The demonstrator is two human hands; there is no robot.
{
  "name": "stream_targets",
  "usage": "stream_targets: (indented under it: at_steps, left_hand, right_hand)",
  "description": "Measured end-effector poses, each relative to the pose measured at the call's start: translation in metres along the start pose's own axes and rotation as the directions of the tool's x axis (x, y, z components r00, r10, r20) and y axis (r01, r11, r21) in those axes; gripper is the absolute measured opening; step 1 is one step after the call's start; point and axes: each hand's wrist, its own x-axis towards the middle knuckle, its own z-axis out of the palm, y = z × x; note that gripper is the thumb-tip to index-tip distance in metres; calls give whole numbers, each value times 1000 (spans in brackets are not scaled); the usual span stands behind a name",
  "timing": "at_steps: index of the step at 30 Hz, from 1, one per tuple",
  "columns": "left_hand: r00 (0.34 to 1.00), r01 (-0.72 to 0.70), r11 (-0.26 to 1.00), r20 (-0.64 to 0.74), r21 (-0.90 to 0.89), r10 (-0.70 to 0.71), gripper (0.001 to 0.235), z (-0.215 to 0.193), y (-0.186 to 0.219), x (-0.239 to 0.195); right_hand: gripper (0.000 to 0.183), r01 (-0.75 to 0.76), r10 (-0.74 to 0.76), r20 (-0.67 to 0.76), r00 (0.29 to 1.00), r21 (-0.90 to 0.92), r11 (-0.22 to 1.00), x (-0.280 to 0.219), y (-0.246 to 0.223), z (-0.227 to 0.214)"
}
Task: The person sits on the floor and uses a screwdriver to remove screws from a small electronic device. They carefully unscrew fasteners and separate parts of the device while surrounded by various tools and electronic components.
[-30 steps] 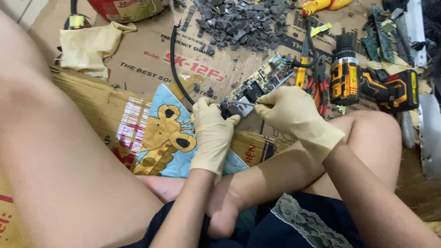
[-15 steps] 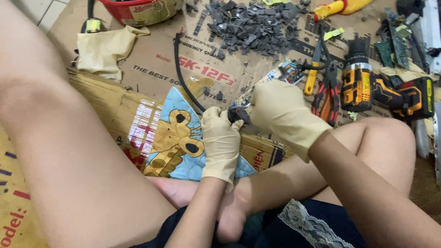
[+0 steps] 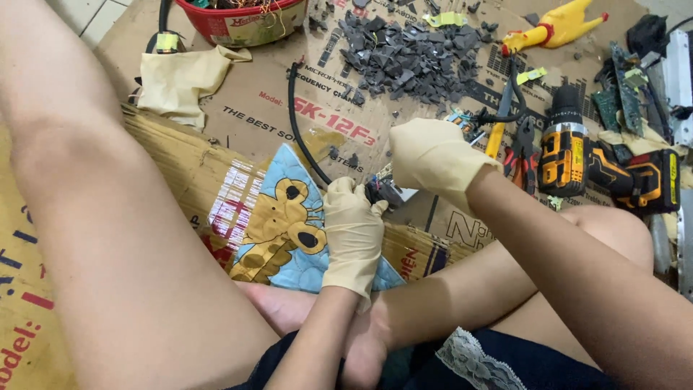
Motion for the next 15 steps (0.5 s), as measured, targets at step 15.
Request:
stream_targets:
  at_steps: [15]
  left_hand:
    - [997,-44,999,-67,-23,42,39,12,-2,-1]
  right_hand:
    - [31,-98,86,149,985,73,992,5,10,-12]
